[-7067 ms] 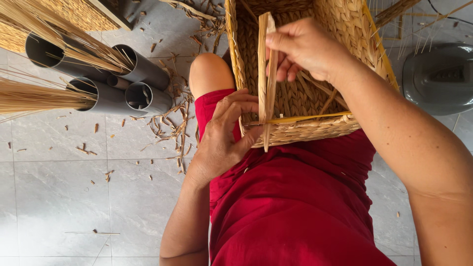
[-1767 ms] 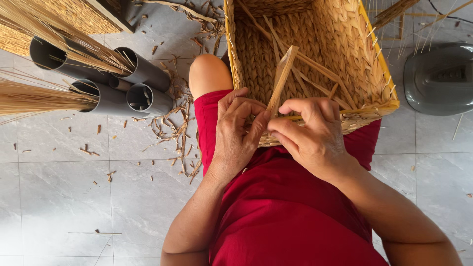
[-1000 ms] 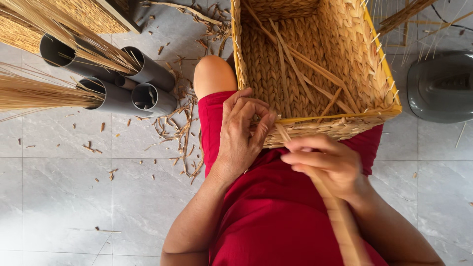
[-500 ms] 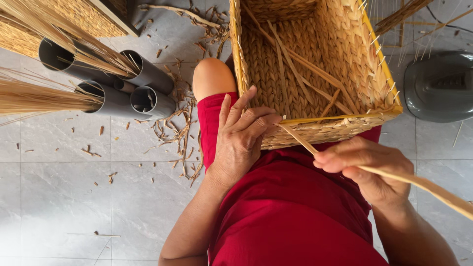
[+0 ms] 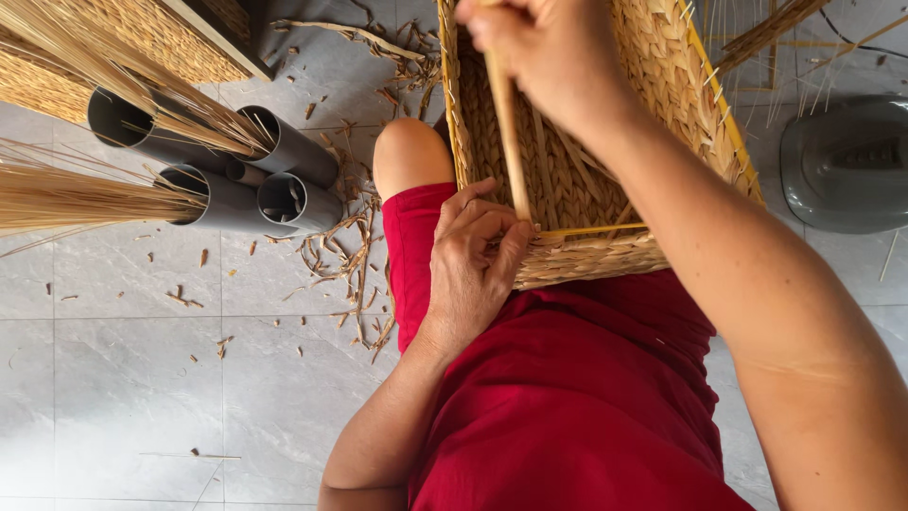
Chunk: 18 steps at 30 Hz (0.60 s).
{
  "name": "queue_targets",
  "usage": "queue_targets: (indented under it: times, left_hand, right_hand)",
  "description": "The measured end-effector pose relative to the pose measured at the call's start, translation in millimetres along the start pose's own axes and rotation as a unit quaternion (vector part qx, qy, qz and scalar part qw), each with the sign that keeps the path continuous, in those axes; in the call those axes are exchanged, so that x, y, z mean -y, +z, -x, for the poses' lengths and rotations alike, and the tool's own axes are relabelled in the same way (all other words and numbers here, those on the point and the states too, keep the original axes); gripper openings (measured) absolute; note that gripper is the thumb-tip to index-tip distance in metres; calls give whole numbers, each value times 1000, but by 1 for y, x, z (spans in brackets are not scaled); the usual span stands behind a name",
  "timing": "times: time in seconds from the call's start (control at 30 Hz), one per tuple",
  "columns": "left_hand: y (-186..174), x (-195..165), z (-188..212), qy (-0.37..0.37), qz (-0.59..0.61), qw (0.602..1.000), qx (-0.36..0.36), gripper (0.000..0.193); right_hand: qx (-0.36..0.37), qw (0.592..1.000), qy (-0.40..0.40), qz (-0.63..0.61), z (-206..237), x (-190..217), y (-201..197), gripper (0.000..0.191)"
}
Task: The person sits on the floor with a woven basket on their lap and weaves a flat palm-leaf strip along the basket's rim, tucking and tightening it around the edge. They then use scissors to trim the strip and continue folding and pressing the woven band along the rim.
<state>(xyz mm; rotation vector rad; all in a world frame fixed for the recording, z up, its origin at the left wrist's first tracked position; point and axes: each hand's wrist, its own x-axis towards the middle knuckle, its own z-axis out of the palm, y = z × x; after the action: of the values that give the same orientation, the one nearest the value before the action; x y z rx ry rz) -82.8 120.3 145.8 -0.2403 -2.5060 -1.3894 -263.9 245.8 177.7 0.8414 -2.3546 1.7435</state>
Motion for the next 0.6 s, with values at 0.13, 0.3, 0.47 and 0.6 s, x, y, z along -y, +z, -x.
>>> queue_targets:
  times: [0.13, 0.3, 0.47, 0.6]
  left_hand:
    - [-7, -5, -6, 8, -9, 999, 33, 11]
    - [-14, -7, -14, -1, 0, 997, 78, 13]
    - [-14, -9, -20, 2, 15, 995, 102, 18]
    - [-2, -13, -23, 29, -51, 995, 80, 18]
  right_hand:
    - [-47, 984, 165, 46, -2, -46, -30, 15]
    - [36, 985, 152, 68, 22, -60, -85, 16]
    - [12, 947, -149, 283, 47, -35, -110, 14]
    - [-21, 991, -89, 94, 61, -10, -111, 16]
